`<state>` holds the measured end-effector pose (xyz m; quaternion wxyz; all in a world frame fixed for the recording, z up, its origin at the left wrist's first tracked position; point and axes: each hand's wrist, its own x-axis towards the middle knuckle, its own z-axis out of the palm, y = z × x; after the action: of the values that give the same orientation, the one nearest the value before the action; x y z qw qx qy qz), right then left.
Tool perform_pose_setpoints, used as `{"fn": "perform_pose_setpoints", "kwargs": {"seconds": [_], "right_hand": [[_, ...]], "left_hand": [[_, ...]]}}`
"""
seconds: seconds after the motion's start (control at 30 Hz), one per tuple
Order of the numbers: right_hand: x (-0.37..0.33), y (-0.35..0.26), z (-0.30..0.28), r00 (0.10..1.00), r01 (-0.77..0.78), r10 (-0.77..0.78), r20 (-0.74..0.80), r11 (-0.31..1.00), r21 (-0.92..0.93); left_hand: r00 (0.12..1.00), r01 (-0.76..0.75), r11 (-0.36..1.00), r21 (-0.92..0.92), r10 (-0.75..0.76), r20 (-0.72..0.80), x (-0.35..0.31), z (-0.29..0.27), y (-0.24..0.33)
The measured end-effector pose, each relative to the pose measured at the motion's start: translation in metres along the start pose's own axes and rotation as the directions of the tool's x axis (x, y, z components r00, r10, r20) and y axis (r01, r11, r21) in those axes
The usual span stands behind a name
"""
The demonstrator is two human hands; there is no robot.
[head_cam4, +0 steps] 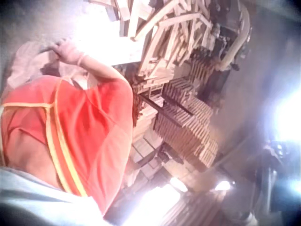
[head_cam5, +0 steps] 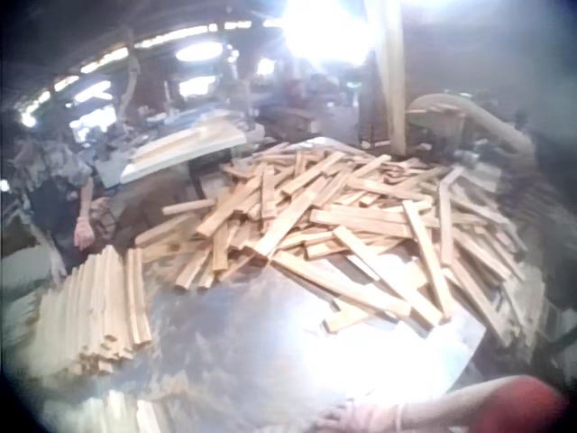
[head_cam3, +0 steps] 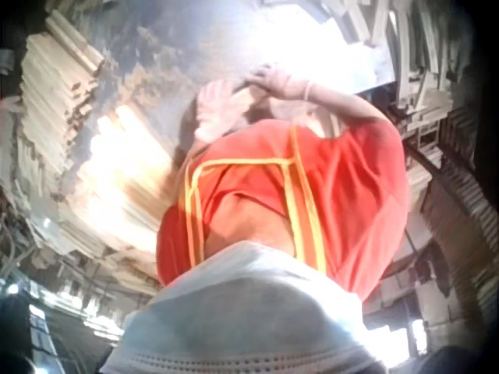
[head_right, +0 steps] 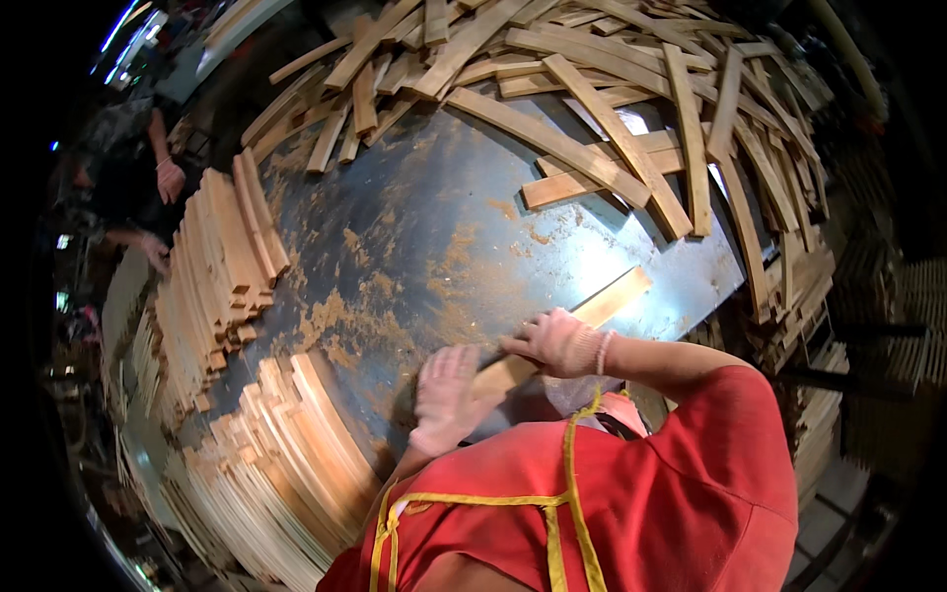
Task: The person sorts thin wooden planks on a metal workbench, picking them up one by one and arranging them into a neat stack. The person wears gloves and a red shirt while organizing the wood pieces.
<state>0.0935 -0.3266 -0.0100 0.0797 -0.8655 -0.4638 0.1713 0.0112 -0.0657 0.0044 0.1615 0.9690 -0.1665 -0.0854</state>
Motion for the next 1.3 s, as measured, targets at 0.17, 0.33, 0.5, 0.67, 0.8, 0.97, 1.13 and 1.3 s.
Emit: {"fn": "perform_pose_setpoints", "kwargs": {"seconds": [0.17,0.33,0.5,0.67,0.8,0.97,1.13,1.3], "right_hand": [[0.051,0.176,-0.042,0.79,-0.387,0.34,-0.51,0.922,0.015],[0.015,0.249,-0.037,0.562,-0.668,0.674,-0.48,0.712,0.217],[0.017,0.106,0.041,0.691,-0.189,0.722,-0.039,0.232,0.954],[0.039,-0.117,0.112,0.925,-0.075,0.371,0.078,-0.02,0.997],[0.053,-0.203,0.065,0.938,-0.343,0.101,0.331,0.404,0.848],[0.035,-0.171,0.073,0.971,-0.24,0.118,0.209,0.47,0.849],[0.004,-0.067,0.082,0.927,-0.229,0.322,0.192,0.083,0.97],[0.013,0.048,0.044,0.772,-0.261,0.621,0.136,0.114,0.959]], "left_hand": [[0.987,0.147,0.975,0.167,-0.157,0.046,0.015,0.047,0.015],[0.864,0.486,0.874,-0.025,-0.476,0.163,-0.02,0.031,0.012],[0.618,0.634,0.213,-0.743,-0.717,0.322,-0.081,0.036,-0.009],[0.654,0.332,-0.217,-0.918,-0.649,0.39,-0.087,0.054,-0.034],[0.545,0.678,0.23,-0.698,-0.795,0.267,-0.106,0.035,-0.037],[0.416,0.806,0.272,-0.526,-0.892,0.177,-0.172,0.012,-0.039],[0.324,0.811,0.229,-0.538,-0.942,0.086,-0.199,0.015,-0.063],[0.404,0.502,0.258,-0.825,-0.914,-0.04,-0.118,0.054,-0.117]]}}
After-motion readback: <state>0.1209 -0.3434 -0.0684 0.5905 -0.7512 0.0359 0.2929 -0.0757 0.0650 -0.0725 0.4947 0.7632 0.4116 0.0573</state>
